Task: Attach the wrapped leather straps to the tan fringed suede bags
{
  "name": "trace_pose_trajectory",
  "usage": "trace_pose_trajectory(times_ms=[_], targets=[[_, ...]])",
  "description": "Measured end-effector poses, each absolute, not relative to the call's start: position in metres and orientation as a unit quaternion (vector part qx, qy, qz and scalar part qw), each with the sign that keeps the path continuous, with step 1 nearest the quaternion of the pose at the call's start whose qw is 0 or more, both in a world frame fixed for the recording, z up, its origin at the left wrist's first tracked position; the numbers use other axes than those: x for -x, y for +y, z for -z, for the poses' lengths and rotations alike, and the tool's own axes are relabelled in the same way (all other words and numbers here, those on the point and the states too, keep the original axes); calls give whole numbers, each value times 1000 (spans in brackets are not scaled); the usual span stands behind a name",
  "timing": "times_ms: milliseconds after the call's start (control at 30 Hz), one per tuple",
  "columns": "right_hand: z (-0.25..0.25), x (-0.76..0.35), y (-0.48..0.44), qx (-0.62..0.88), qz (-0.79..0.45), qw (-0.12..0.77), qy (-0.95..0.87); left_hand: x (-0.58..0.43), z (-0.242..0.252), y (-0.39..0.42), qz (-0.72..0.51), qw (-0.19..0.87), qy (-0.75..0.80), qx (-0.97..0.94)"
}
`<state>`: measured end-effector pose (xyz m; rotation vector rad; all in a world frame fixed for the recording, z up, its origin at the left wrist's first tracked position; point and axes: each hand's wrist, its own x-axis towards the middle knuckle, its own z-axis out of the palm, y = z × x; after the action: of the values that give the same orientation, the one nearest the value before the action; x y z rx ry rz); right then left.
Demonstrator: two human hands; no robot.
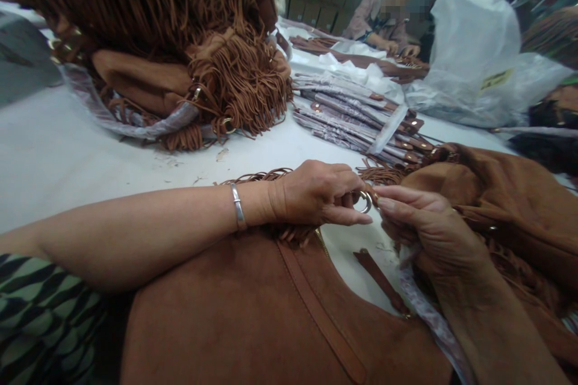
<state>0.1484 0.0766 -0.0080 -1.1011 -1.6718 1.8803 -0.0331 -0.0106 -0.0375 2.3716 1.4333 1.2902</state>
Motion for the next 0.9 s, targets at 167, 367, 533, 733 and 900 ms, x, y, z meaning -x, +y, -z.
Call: trace_pose_trajectory(times_ms=[167, 367, 533, 733, 900], targets=[[12, -150, 81, 378, -686, 179, -595, 33, 36, -11, -418, 40, 456, -785], [16, -152, 89, 374, -695, 143, -598, 32, 35, -14, -404, 42, 449, -796], [13, -153, 90, 378, -715, 104, -578, 32, 33, -16, -392, 66, 453, -798], [11, -153, 94, 383, -729, 74, -563, 32, 32, -16, -380, 102, 461, -796], [13, -153, 94, 360, -742, 47, -564, 32, 33, -17, -416, 162, 485, -752]])
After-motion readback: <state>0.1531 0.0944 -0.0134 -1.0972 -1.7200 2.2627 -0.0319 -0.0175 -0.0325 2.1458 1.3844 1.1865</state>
